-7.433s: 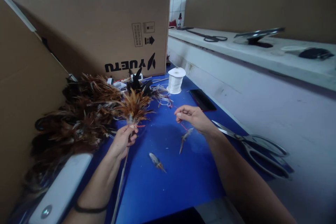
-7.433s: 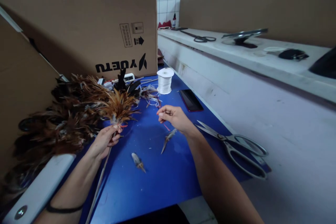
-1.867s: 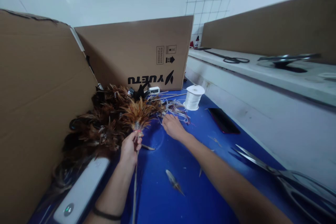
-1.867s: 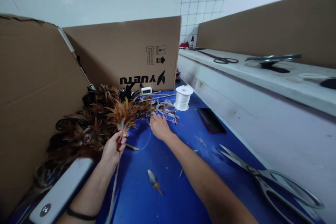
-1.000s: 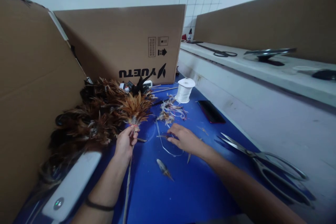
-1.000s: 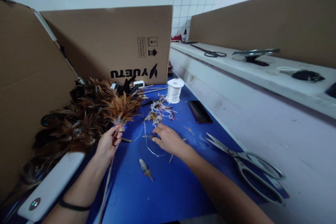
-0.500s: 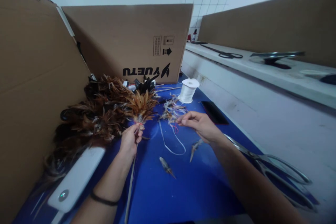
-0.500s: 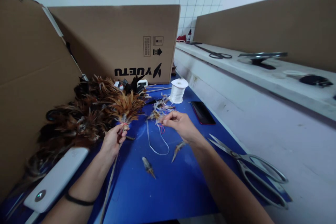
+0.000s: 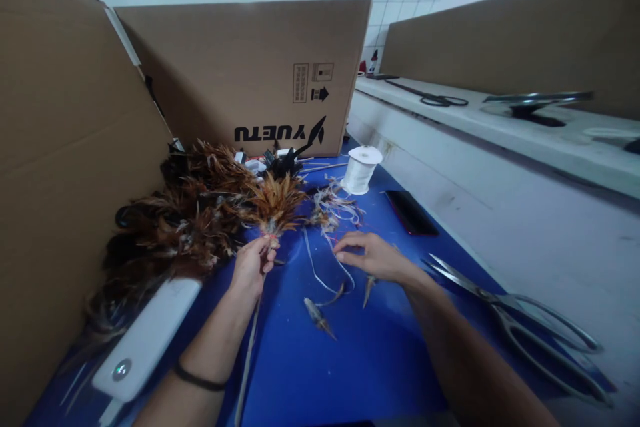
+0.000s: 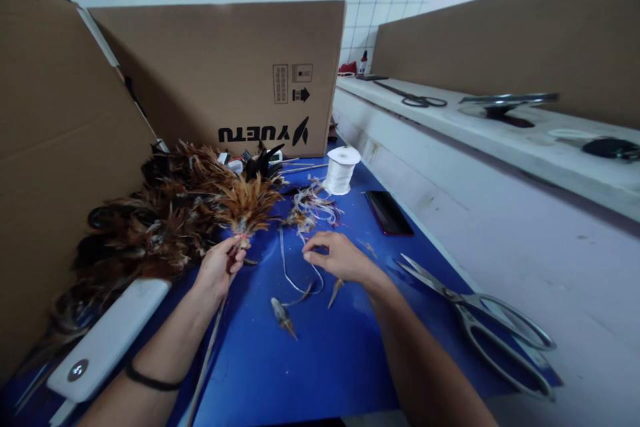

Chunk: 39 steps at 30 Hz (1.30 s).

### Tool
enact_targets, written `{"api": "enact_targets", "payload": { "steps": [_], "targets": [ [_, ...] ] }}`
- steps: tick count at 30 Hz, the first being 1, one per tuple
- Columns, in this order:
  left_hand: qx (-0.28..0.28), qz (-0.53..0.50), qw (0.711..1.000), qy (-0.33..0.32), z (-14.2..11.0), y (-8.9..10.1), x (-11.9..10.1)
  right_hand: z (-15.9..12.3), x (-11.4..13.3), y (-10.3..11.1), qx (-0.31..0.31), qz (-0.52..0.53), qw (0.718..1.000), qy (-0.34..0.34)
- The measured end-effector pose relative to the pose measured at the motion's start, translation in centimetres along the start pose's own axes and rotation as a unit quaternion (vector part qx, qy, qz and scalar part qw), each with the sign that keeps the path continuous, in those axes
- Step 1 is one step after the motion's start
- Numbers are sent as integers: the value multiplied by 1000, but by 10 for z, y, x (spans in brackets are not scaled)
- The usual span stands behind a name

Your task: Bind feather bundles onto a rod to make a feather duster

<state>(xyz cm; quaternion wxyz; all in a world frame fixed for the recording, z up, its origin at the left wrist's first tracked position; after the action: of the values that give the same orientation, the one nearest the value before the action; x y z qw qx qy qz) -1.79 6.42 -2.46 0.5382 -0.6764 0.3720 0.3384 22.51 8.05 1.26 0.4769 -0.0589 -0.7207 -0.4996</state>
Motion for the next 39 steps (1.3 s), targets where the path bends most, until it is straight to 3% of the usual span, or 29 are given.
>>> {"api": "enact_targets", "payload": {
  "steps": [3,6,10,13,16,19,22,25,29,31,33,35,37,39],
  "targets": [
    [2,4,1000,3,0,-1,0,16,-14,-13,-129,-143,981,-38],
    [0,7,1000,2,0,-1,0,33,-26,-25,-167,-222,959,-59],
    [0,7,1000,3,0,-1,-1,37,-35,-22,-160,-174,970,-48],
    [3,10,1000,-9,1,-1,-1,27,-36,-6,-249,-114,960,-60],
    [4,10,1000,-8,0,-1,0,22,-28,-1,-321,-162,932,-44],
    [0,8,1000,-1,0,-1,2,34,-14,-19,-221,-163,961,-24],
    [-1,10,1000,0,0,0,2,56,0,-43,-141,-178,970,-89],
    [6,8,1000,-2,0,0,2,75,6,-57,-127,-168,971,-116],
    [11,3,1000,-2,0,2,2,79,8,-57,-115,-119,983,-85],
    [12,3,1000,3,0,2,2,74,10,-55,-108,5,992,-69],
    [15,3,1000,7,0,1,3,68,15,-54,-98,213,970,-58],
    [15,4,1000,11,0,1,3,62,21,-53,-75,397,913,-50],
    [16,3,1000,14,-1,0,3,58,25,-54,-41,478,876,-49],
    [15,0,1000,16,-1,0,2,58,25,-56,-8,511,858,-56]
  ]
}}
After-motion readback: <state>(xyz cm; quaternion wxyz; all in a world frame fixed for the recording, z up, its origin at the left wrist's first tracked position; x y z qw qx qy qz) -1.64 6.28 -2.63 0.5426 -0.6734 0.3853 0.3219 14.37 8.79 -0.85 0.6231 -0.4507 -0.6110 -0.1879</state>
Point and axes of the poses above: each hand's wrist, its own z-axis towards the middle knuckle, its own y-axis out of the back of the hand, x = y × z, the point moved 1 cm from there along z, towards the middle knuckle, and after that the axes turned 11 degrees about x, right-handed, at the moved point
